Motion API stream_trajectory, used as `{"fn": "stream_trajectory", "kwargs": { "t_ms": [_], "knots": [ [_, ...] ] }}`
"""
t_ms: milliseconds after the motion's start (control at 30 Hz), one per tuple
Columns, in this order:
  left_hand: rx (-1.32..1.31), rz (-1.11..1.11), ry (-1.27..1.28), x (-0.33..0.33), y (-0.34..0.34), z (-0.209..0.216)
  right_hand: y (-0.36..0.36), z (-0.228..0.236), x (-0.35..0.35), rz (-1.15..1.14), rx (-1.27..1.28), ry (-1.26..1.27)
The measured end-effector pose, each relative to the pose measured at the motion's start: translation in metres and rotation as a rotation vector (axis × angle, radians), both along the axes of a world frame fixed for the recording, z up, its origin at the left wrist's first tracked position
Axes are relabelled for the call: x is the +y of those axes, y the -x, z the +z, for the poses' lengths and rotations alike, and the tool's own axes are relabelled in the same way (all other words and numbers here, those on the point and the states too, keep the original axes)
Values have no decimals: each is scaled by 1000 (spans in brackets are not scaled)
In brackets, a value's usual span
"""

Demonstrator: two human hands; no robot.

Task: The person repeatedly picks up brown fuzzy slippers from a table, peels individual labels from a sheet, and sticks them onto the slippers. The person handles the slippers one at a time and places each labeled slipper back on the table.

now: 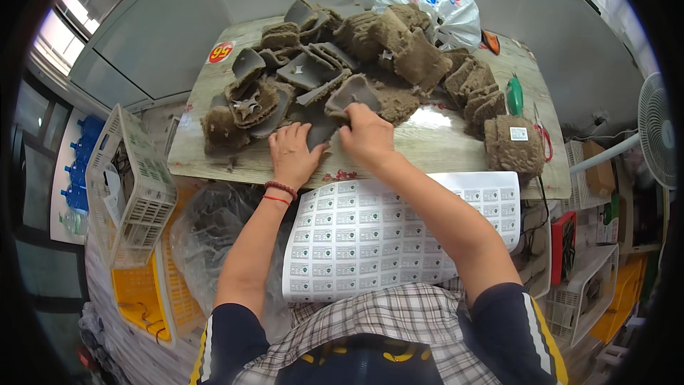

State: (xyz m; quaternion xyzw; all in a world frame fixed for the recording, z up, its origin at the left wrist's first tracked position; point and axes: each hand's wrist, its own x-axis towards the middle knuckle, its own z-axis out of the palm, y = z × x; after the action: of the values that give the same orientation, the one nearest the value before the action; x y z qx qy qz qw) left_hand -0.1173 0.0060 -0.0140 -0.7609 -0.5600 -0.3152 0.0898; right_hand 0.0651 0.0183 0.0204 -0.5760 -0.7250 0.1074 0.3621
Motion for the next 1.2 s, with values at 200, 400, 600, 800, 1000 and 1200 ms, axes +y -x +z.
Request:
{"fn": "stream_trajectory", "kwargs": {
  "t_ms": [200,400,600,800,1000,1200],
  "knots": [
    [352,20,123,7,-4,-3,-51,14,-41,16,1315,421],
    [-406,48,315,4,-11,46,-104,-1,-53,-354,1087,890],
    [-1805,-354,934,-7,-45,68,-112,20,-61,-210,386,992],
    [-1850,-109,1285,-18,-120,41,-128,-23,-70,-454,42,229],
    [-1348,-94,1165,-24,-132,16,-132,-33,-48,-239,404,280],
    [-1501,31,1178,-17,-125,8,-110,-34,-50,-328,175,344]
  ]
}}
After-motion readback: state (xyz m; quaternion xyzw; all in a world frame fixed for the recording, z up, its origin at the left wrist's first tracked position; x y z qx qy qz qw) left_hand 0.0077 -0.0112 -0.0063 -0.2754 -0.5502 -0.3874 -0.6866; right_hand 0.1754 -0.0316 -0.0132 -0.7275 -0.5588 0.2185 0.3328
